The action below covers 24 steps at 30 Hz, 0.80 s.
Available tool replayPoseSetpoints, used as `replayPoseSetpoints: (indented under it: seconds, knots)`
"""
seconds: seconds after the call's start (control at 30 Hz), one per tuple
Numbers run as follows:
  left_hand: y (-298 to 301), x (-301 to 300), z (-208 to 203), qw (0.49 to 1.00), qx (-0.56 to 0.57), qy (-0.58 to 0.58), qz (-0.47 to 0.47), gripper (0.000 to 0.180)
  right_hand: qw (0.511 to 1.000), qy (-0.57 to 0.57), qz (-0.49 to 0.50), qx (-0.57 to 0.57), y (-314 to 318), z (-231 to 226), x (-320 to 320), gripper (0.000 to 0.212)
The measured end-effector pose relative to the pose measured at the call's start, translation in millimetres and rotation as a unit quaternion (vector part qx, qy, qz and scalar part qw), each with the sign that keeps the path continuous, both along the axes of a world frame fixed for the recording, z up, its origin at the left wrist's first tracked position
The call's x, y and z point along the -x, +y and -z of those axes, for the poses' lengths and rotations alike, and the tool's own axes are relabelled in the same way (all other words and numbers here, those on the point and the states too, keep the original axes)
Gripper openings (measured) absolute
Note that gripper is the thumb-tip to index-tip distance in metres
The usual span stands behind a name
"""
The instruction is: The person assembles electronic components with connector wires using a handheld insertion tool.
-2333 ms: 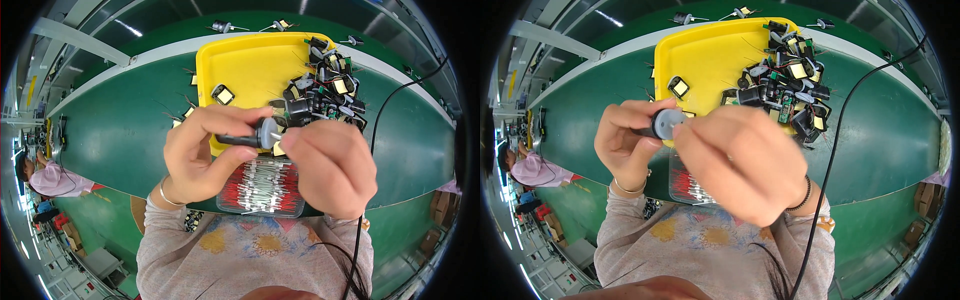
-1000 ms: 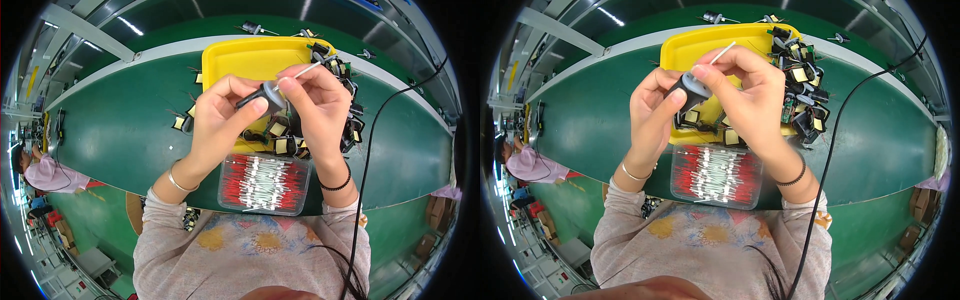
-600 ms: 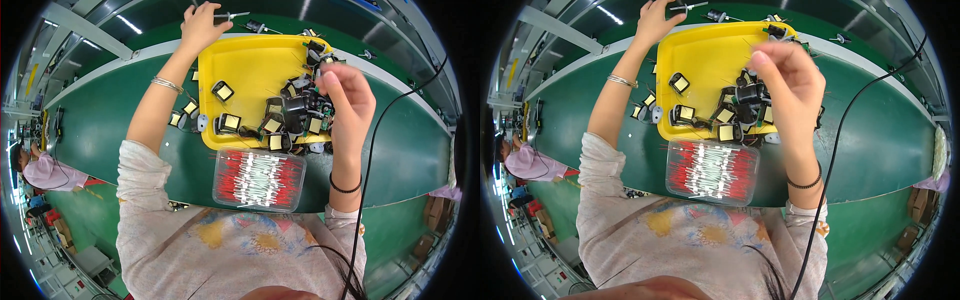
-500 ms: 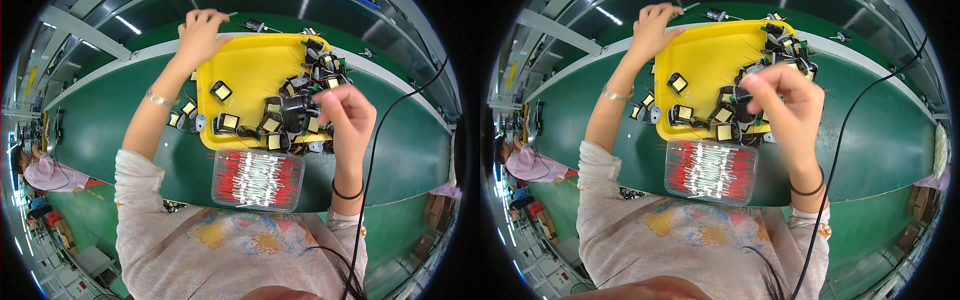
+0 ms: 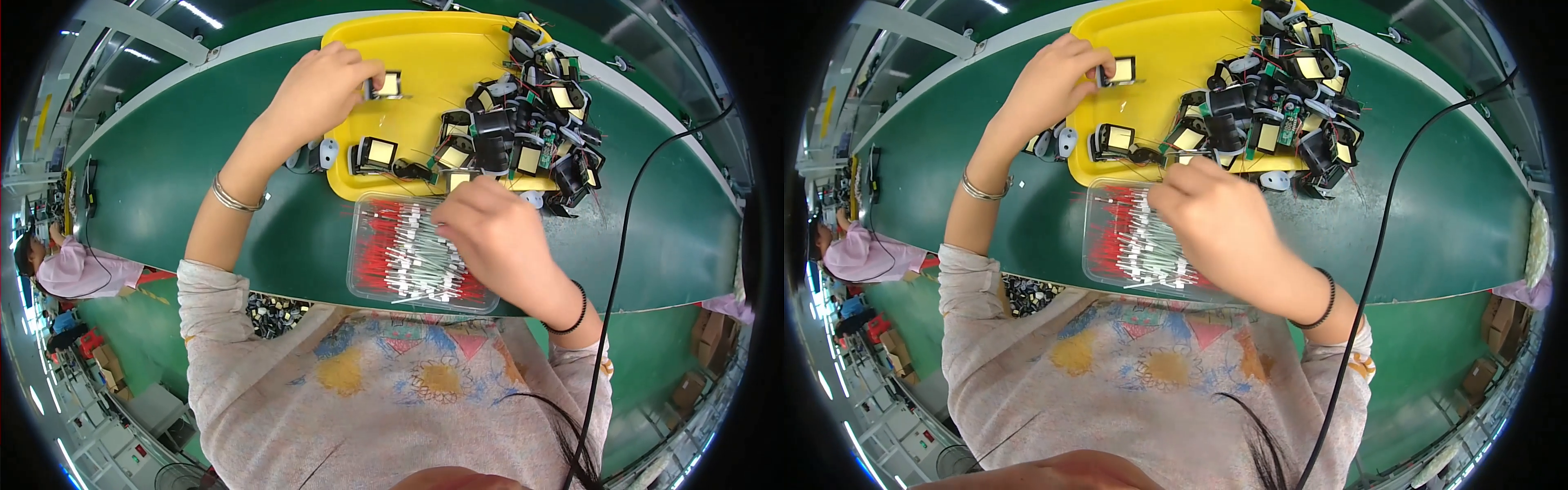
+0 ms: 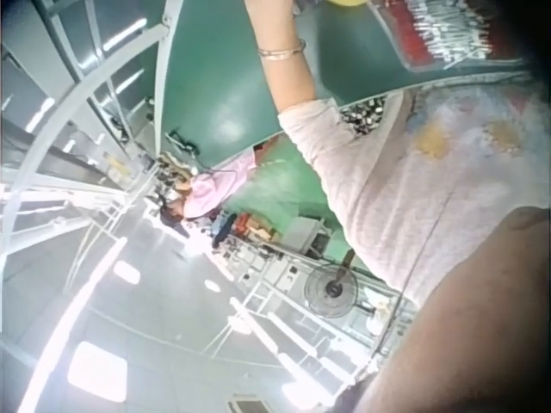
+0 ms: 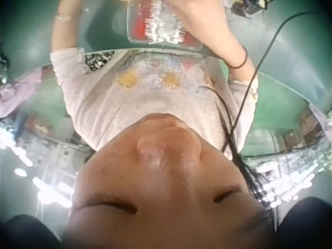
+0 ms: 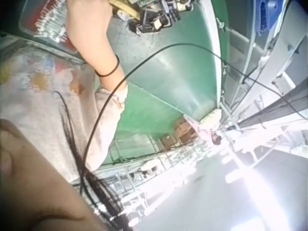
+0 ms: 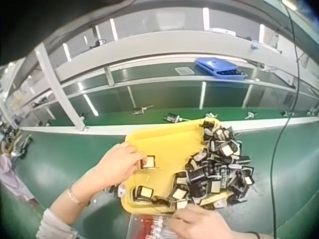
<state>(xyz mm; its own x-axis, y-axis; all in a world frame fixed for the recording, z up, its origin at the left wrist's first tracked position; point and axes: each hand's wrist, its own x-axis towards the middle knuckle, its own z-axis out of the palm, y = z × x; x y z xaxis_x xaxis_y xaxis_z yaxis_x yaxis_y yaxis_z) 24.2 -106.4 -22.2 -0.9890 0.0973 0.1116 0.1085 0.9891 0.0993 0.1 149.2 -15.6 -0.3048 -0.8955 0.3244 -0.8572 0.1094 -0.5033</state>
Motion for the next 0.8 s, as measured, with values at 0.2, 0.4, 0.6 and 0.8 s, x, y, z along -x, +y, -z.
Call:
replayPoseSetpoints:
  seconds: [0.2, 0.4, 0.6, 0.8]
  knots:
    - [15, -6, -25, 0.973, -0.052, 0.214, 0.07, 0.028, 0.986, 0.132, 0.046, -0.092, -6, 17, -24, 0.008]
    - [41, -15, -38, 0.929, -0.237, 0.261, 0.114, 0.025, 0.982, 0.146, 0.046, -0.108, -9, 17, -26, 0.01]
    - [59, -20, -41, 0.903, -0.306, 0.289, 0.088, 0.028, 0.997, -0.06, -0.024, -0.046, -4, -24, -1, 0.015]
    - [51, -22, -51, 0.913, -0.267, 0.255, 0.175, 0.035, 0.819, -0.517, -0.055, 0.245, -5, -62, 19, 0.017]
